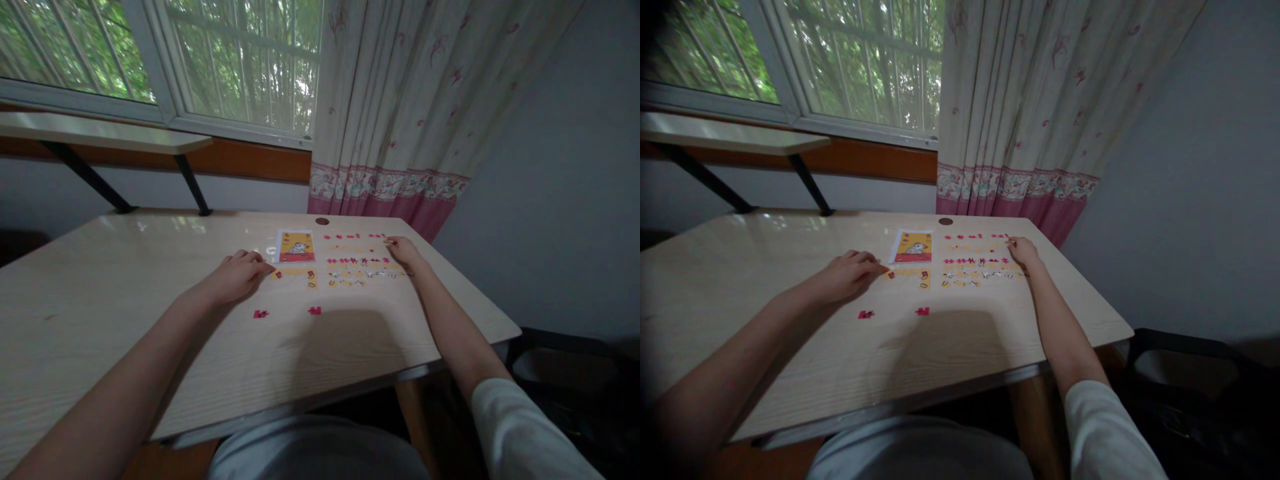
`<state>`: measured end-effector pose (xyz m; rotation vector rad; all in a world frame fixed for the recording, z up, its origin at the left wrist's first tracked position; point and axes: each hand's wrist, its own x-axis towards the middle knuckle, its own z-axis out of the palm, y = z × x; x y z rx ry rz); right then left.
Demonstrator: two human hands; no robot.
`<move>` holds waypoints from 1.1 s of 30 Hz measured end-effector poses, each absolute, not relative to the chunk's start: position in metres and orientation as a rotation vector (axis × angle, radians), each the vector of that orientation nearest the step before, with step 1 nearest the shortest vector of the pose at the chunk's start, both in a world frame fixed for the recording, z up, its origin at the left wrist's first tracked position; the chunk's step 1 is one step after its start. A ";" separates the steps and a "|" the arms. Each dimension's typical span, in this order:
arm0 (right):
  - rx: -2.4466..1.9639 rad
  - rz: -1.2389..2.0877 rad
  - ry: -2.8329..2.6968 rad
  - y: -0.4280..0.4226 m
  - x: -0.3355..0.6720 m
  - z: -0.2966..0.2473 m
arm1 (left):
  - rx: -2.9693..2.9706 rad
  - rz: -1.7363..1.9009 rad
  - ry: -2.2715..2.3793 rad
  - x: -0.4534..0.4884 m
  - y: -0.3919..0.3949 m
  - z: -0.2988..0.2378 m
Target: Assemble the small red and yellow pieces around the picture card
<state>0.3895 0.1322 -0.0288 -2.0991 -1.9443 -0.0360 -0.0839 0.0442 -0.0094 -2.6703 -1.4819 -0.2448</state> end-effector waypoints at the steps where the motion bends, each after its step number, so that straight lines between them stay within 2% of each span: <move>1: -2.099 -0.035 -1.954 0.134 0.388 -0.030 | -2.671 -0.243 -1.486 -0.084 0.044 -0.009; 14: -2.144 -0.036 -1.964 0.136 0.375 -0.022 | -2.673 -0.254 -1.509 -0.083 0.043 -0.008; 25: -2.261 0.101 -1.922 0.135 0.369 -0.015 | -2.701 -0.245 -1.500 -0.085 0.046 -0.009; 33: -2.171 0.100 -1.880 0.125 0.360 -0.009 | -2.699 -0.219 -1.522 -0.082 0.043 -0.004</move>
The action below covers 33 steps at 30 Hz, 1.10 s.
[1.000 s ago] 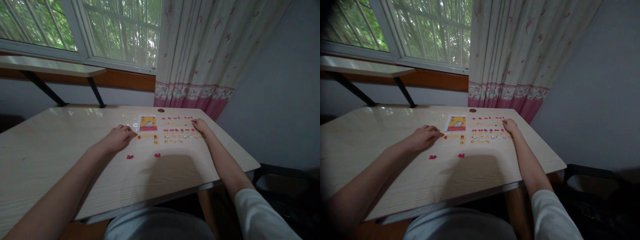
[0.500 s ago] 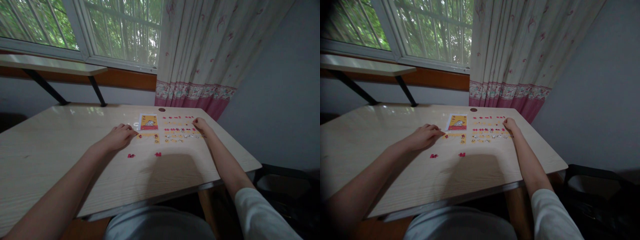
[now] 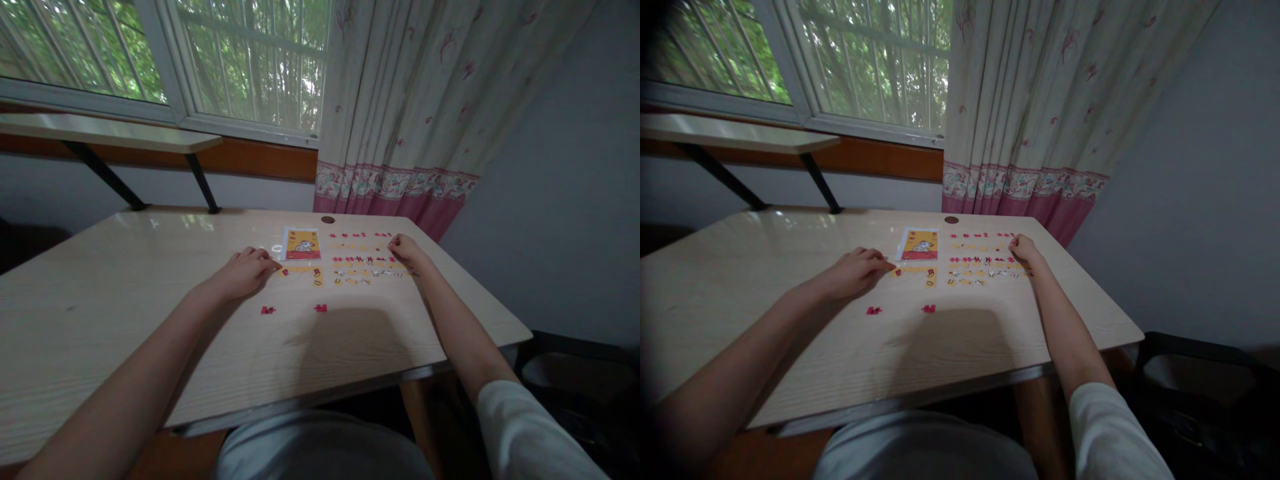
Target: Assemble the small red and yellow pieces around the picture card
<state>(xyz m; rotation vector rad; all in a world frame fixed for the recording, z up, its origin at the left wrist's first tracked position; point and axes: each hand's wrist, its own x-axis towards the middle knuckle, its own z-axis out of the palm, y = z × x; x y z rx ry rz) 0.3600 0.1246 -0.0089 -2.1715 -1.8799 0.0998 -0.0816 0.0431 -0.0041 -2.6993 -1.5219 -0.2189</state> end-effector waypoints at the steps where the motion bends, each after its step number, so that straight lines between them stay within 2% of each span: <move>1: -2.143 0.087 -1.876 0.123 0.358 -0.007 | -2.699 -0.218 -1.518 -0.081 0.043 -0.003; 7: -1.786 0.136 -1.878 0.106 0.319 0.013 | -2.688 -0.338 -1.418 -0.074 0.040 0.002; 12: -1.429 0.433 -1.970 0.080 0.261 0.016 | -2.782 -0.528 -1.321 -0.064 0.034 0.006; 14: -1.298 0.645 -1.966 0.067 0.238 0.012 | -2.854 -0.652 -1.308 -0.059 0.030 0.010; 18: -1.110 0.973 -1.828 0.042 0.202 0.000 | -3.039 -0.881 -1.398 -0.044 0.019 0.016; 23: -0.976 1.224 -1.617 0.021 0.174 -0.014 | -3.296 -0.977 -1.521 -0.030 0.009 0.013; 28: -0.925 1.323 -1.542 0.013 0.166 -0.019 | -3.275 -1.113 -1.557 -0.025 0.007 0.011; 33: -0.932 1.202 -1.620 0.012 0.168 -0.016 | -3.261 -1.233 -1.661 -0.025 0.009 0.012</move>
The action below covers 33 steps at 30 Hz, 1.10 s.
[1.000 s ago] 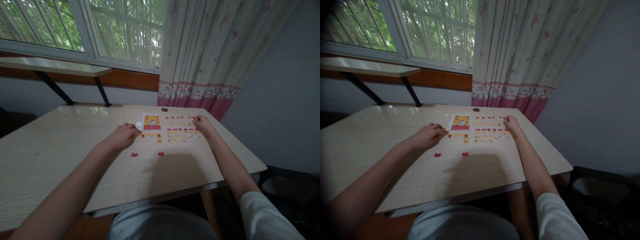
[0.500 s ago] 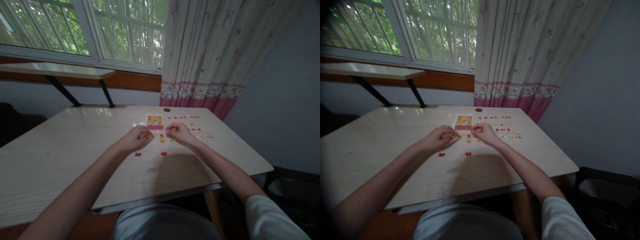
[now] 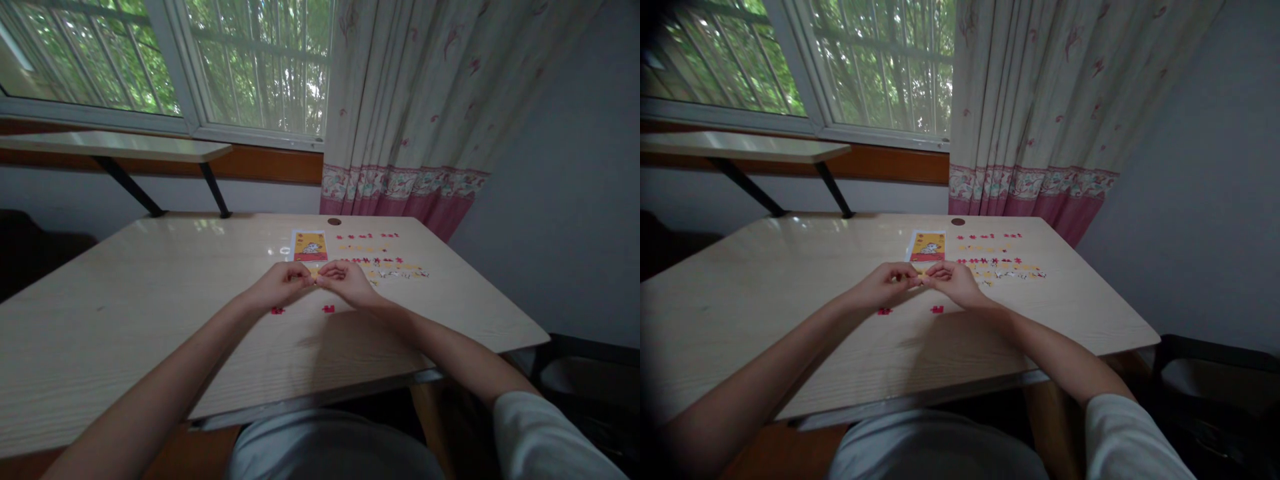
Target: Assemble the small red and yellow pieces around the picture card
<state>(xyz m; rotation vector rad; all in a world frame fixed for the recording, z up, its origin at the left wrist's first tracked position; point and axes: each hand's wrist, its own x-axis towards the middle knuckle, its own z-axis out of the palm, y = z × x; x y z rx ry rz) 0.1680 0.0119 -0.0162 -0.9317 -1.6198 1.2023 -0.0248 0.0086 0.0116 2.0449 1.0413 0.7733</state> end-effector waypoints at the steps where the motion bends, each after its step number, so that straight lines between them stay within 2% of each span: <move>1: -0.941 1.151 -1.658 0.011 0.169 -0.015 | 2.017 0.788 1.052 -0.025 0.009 0.012; 8: -1.008 0.517 -1.984 0.006 0.175 -0.006 | 1.970 0.862 1.093 -0.028 0.013 0.013; 16: -0.901 0.079 -2.136 0.005 0.177 0.003 | 2.022 0.851 1.010 -0.034 0.018 0.016; 23: -0.834 -0.100 -2.179 0.008 0.180 0.004 | 2.037 0.871 0.995 -0.034 0.020 0.011; 33: -0.794 -0.147 -2.210 0.007 0.181 0.007 | 2.084 0.858 0.954 -0.033 0.018 0.017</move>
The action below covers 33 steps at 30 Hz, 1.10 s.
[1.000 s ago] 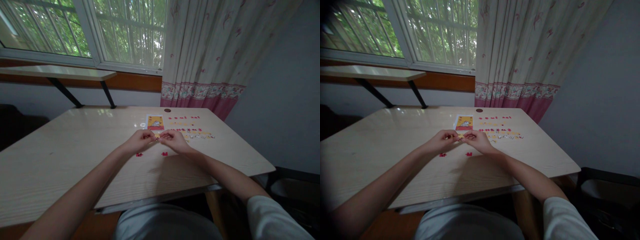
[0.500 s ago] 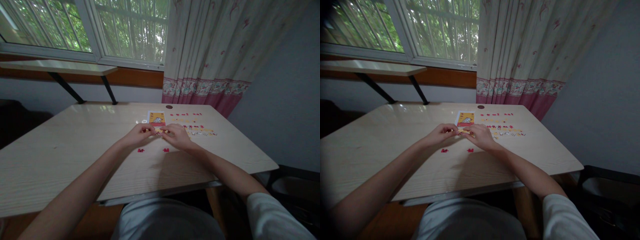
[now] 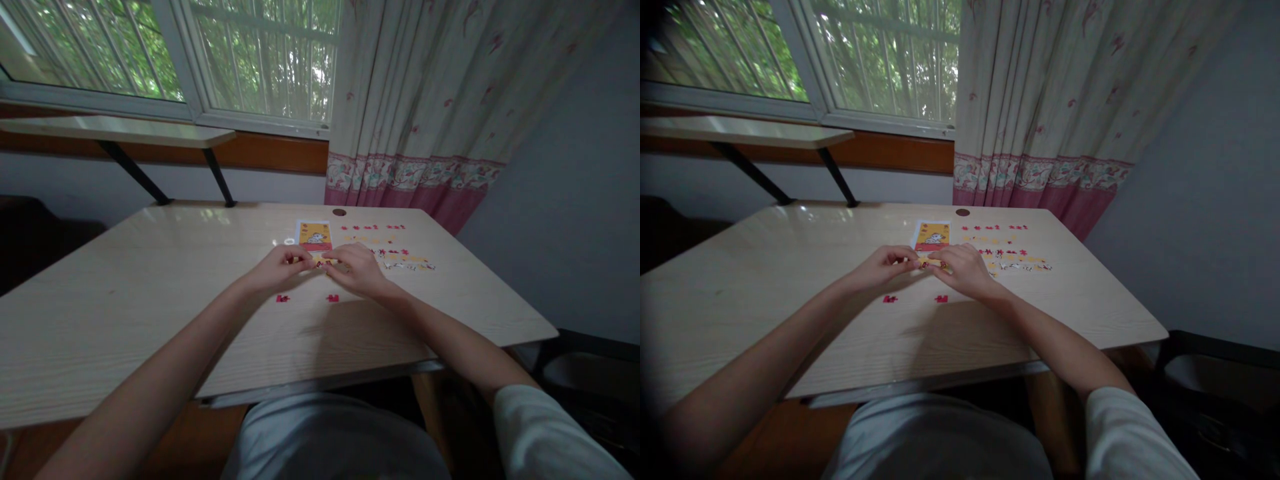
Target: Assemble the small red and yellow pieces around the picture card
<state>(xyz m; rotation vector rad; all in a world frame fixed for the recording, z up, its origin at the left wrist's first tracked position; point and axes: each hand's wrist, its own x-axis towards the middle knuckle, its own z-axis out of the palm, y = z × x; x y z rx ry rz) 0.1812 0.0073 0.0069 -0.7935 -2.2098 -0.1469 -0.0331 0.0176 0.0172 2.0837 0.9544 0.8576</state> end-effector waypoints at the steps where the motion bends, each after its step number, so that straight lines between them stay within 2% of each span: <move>1: -0.800 -0.142 -2.214 0.007 0.181 0.007 | 2.086 0.845 0.945 -0.033 0.017 0.018; 5: -0.848 -0.086 -2.221 0.008 0.184 0.008 | 2.097 0.808 0.987 -0.041 0.020 0.022; 11: -1.021 0.096 -2.270 0.024 0.176 0.007 | 2.334 0.749 1.323 -0.071 0.039 0.015; 18: -1.091 0.288 -2.403 0.040 0.139 -0.006 | 2.518 0.611 1.319 -0.086 0.054 -0.005; 33: -1.140 0.197 -2.460 0.039 0.128 -0.010 | 2.573 0.619 1.277 -0.085 0.056 -0.014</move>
